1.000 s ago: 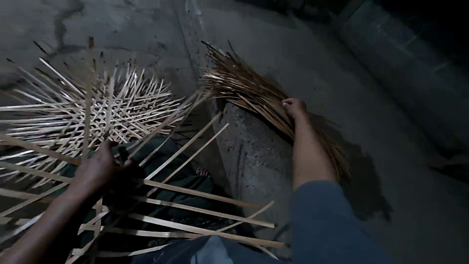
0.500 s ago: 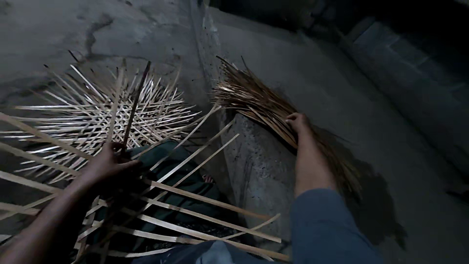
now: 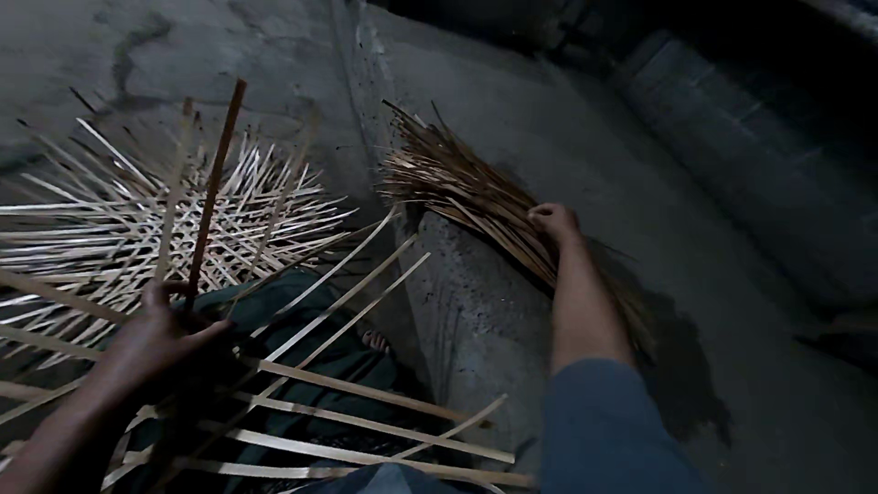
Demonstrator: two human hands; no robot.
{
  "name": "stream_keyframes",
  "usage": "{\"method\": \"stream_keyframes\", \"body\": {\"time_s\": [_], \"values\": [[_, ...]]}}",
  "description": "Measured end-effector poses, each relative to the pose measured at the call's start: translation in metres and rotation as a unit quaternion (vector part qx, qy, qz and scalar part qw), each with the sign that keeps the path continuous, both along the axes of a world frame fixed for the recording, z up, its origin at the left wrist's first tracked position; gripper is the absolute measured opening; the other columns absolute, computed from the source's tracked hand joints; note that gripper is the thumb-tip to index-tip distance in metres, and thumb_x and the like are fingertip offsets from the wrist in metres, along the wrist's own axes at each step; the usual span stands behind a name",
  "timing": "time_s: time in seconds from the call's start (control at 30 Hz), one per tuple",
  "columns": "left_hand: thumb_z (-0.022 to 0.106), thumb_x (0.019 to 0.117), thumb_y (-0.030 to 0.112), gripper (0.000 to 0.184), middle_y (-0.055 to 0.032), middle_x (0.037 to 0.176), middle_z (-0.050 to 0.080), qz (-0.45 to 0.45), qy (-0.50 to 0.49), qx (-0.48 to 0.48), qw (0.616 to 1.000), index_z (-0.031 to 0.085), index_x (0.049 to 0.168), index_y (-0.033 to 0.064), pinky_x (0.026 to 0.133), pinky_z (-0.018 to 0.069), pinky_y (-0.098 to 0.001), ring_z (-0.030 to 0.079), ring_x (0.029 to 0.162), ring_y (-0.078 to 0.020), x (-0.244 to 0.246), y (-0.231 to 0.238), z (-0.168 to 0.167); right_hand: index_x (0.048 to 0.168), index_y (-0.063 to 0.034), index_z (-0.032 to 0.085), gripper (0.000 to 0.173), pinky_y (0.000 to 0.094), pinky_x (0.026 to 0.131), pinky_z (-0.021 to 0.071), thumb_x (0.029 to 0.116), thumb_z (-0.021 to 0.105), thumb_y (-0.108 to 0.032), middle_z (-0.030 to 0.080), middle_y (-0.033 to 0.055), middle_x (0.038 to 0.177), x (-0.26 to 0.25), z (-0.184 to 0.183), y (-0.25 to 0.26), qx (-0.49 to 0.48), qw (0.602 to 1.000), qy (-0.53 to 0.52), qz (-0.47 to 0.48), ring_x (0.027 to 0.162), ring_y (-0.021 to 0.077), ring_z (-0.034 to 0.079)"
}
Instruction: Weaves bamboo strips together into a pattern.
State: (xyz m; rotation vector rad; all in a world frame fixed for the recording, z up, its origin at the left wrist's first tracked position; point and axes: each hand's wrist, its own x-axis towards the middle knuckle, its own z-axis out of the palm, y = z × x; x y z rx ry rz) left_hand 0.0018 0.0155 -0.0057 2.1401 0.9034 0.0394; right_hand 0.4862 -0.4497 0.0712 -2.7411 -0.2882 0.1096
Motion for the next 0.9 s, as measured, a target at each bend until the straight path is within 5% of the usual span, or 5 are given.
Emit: {"method": "stream_keyframes", "body": {"time_s": [0.27,0.5,0.73,0.9], "values": [[0.080,0.0880,0.019,0.083,-0.0177,0.092,0.069,0.004,0.004,0.008,1.000,0.029,0.152,0.0075,0.073,0.0538,-0.0621,0.067,0.078,-0.0354,0.001,0.001,-0.001,0.144,-0.0096,0.058,0.038,0.0617,0.111,0.0415,0.1082,0.045,-0.011,0.057,0.0240,0.144,0.019,-0.018,0.001,-0.065,0.992,-0.019,-0.103,0.135,0.0427,0.053],[0.079,0.0885,0.019,0.080,-0.0177,0.093,0.070,0.014,0.010,-0.003,1.000,0.031,0.151,0.0083,0.074,0.0546,-0.0615,0.068,0.080,-0.0351,0.003,0.001,0.002,0.121,-0.0055,0.071,0.024,0.0652,0.105,0.0454,0.0980,0.068,-0.013,0.065,0.0246,0.130,0.027,-0.025,-0.008,-0.078,0.995,-0.031,-0.052,0.125,0.0448,0.059],[0.078,0.0896,0.022,0.080,-0.0159,0.093,0.069,0.012,0.021,-0.016,1.000,0.030,0.152,0.0087,0.075,0.0555,-0.0589,0.069,0.081,-0.0322,0.003,0.004,0.006,0.128,-0.0056,0.068,0.027,0.0601,0.107,0.0463,0.1054,0.059,-0.018,0.068,0.0203,0.128,0.008,0.028,0.011,0.006,0.994,-0.096,0.056,0.122,0.0380,0.064],[0.077,0.0910,0.026,0.080,-0.0179,0.097,0.069,0.007,0.023,-0.032,0.999,0.031,0.153,0.0072,0.081,0.0556,-0.0590,0.069,0.086,-0.0335,0.003,0.005,0.008,0.134,-0.0046,0.064,0.034,0.0655,0.103,0.0464,0.1099,0.046,-0.023,0.059,0.0281,0.137,-0.032,0.088,0.048,-0.043,0.965,-0.243,0.090,0.125,0.0477,0.058]]}}
